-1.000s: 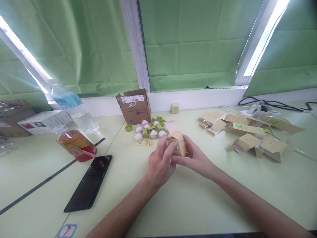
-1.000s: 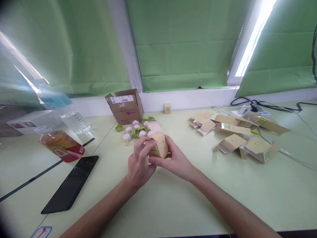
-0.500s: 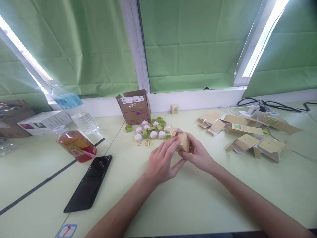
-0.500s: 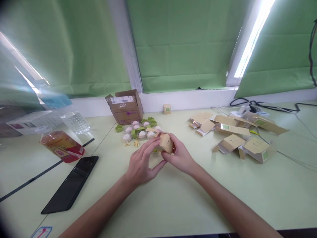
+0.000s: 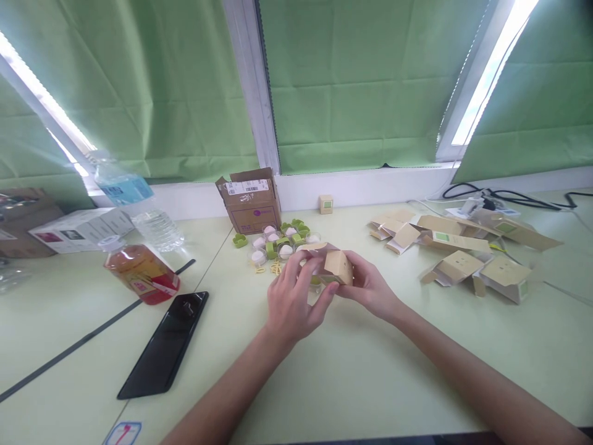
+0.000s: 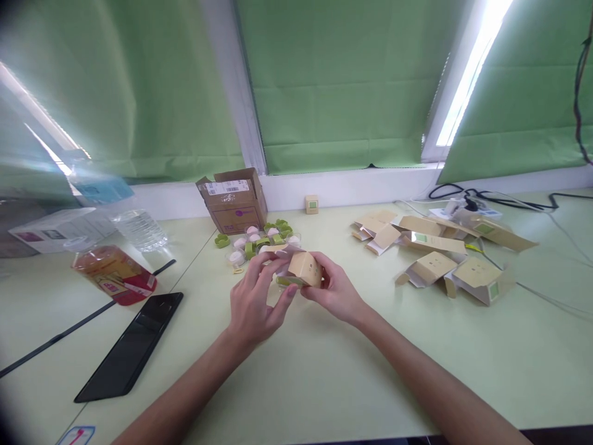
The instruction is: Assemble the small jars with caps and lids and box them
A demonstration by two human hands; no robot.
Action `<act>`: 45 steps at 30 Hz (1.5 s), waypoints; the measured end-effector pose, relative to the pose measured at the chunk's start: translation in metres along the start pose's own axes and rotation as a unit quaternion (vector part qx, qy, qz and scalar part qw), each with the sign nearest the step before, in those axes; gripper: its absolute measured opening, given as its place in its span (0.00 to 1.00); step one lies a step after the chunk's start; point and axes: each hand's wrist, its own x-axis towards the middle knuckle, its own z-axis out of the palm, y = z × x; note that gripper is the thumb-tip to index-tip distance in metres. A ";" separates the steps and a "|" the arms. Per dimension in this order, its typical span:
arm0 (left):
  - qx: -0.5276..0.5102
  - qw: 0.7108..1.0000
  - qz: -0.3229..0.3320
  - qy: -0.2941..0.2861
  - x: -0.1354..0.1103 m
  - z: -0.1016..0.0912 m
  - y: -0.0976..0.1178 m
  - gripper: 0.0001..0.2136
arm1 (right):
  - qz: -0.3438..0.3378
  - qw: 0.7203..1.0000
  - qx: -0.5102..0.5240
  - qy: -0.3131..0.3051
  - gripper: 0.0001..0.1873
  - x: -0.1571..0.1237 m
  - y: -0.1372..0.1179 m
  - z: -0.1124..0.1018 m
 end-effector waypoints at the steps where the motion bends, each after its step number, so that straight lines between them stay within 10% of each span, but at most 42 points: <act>1: -0.004 1.000 -0.005 -0.005 0.000 0.000 0.001 0.15 | -0.007 1.000 -0.016 0.003 0.24 -0.001 0.001 0.001; 14: -0.148 0.961 -0.225 -0.063 0.003 -0.001 0.016 0.07 | -0.207 0.932 -0.289 0.065 0.33 0.001 0.015 -0.001; 23: -0.106 0.990 -0.088 -0.033 -0.006 0.005 0.016 0.15 | -0.186 0.932 -0.305 0.061 0.35 0.000 0.015 0.000; 30: -0.130 0.988 -0.068 0.045 0.001 0.005 -0.002 0.10 | -0.053 0.988 -0.127 0.077 0.25 0.009 0.022 -0.005; 39: 0.013 0.958 -0.186 -0.215 -0.012 0.026 -0.019 0.28 | 0.018 0.971 -0.198 0.132 0.30 0.022 0.040 -0.030; 45: 0.014 0.953 -0.204 -0.225 -0.014 0.032 -0.024 0.23 | 0.032 0.982 -0.165 0.084 0.26 0.021 0.041 -0.029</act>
